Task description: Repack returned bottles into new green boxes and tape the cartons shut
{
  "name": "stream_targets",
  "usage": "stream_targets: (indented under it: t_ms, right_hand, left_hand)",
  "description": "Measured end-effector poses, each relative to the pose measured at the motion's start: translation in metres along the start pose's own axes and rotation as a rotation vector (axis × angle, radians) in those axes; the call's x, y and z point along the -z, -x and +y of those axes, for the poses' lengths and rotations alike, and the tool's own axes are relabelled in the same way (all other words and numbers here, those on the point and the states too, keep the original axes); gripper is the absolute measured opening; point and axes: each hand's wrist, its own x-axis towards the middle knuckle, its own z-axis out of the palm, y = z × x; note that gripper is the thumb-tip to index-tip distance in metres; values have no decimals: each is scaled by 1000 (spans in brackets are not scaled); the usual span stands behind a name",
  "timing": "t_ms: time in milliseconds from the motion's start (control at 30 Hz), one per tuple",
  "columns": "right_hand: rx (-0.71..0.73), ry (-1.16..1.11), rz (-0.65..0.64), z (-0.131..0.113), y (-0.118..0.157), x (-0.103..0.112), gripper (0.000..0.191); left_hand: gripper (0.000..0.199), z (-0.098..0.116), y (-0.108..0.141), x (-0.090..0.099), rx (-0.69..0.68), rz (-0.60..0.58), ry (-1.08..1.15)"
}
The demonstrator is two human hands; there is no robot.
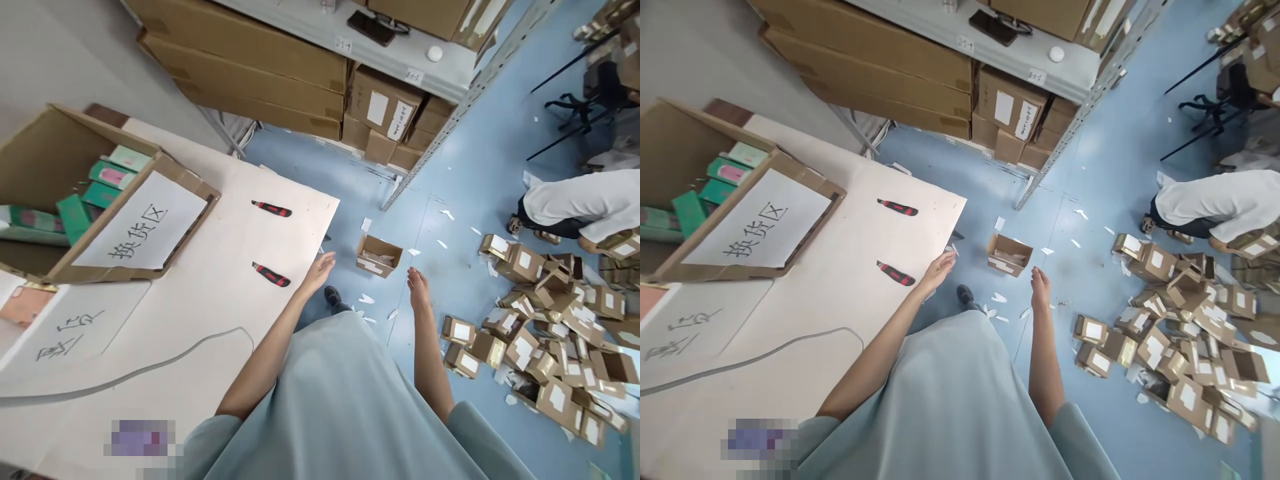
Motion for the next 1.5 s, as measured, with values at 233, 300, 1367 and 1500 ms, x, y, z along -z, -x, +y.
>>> stream_targets:
  t_ms: [233, 300, 1367, 1500]
  right_hand:
    - [1, 110, -437, -18, 7, -101, 51]
    - [16, 193, -617, -22, 18, -141, 57]
    - [325, 1365, -2462, 325, 662, -178, 61]
    - [351, 1379, -2569, 372, 730, -156, 64]
  left_hand:
    - [33, -21, 34, 27, -37, 194, 102]
    - [37, -27, 53, 40, -40, 289, 172]
    - [43, -341, 685, -97, -158, 2310, 1016]
    - [43, -360, 742, -130, -137, 2534, 1032]
